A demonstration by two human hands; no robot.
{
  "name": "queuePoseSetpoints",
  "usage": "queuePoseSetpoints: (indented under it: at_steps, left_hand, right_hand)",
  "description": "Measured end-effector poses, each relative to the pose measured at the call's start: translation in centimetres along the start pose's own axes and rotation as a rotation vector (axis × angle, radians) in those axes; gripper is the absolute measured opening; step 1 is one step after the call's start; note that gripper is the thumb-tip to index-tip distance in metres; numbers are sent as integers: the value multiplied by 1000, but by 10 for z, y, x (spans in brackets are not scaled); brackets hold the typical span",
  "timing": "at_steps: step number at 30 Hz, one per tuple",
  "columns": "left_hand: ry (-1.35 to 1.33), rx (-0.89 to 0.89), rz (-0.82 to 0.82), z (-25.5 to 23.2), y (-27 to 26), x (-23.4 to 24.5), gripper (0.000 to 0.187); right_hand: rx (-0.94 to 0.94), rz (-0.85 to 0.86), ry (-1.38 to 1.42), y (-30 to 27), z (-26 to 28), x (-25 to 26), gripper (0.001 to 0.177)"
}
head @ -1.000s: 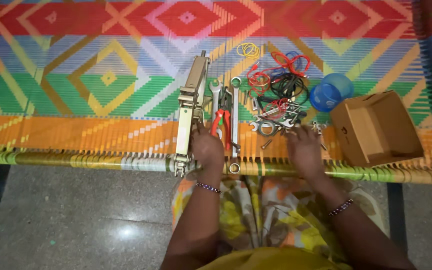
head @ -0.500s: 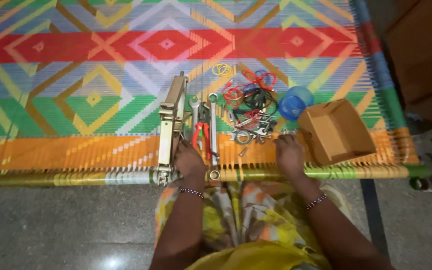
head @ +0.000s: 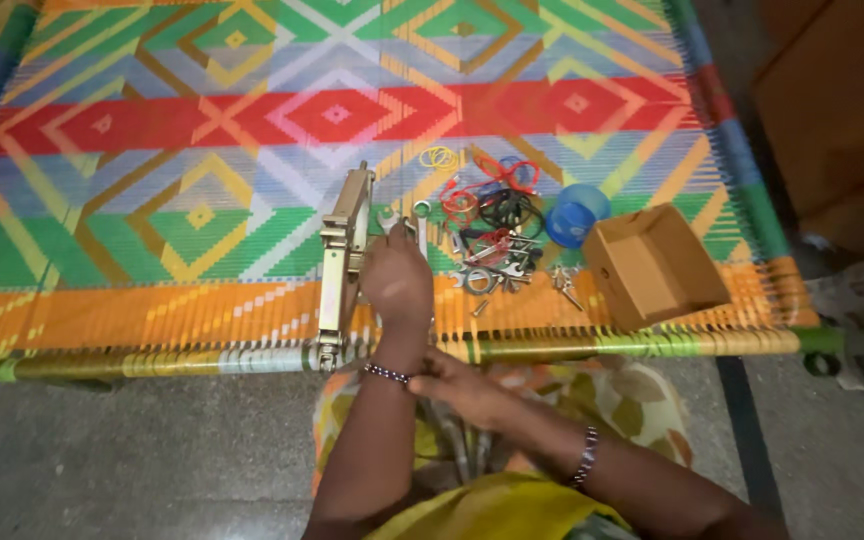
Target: The person assembles a door lock mechanism by hand, handling screws, nuts, and washers. They place small parts into a cardboard box and manipulate the lock body and associated hardware on a woven table.
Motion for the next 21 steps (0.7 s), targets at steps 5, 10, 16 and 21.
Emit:
queuePoseSetpoints:
  at_steps: [5, 10, 16, 21]
  left_hand:
    - [-203, -40, -83, -15, 4, 54, 20]
    - [-1634, 112, 260, -21, 8, 55, 20]
    - [-2593, 115, 422, -35, 1, 54, 28]
    - [-2423, 195, 491, -22, -12, 21, 33]
  right_hand:
    - [9, -85, 260, -1, 11, -35, 82]
    - [165, 247, 452, -12, 23, -60, 63]
    - [130, 399, 408, -27, 47, -67, 72]
    - [-90, 144, -368, -32, 63, -27, 94]
Point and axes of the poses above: each hand's wrist, its own y-axis towards the middle knuckle, its own x-axis out of the back of the hand, z = x × y, the point moved 3 cm from there along y, towards the middle knuckle, and after that the axes turned 10 degrees about z, right-handed, at the moved point
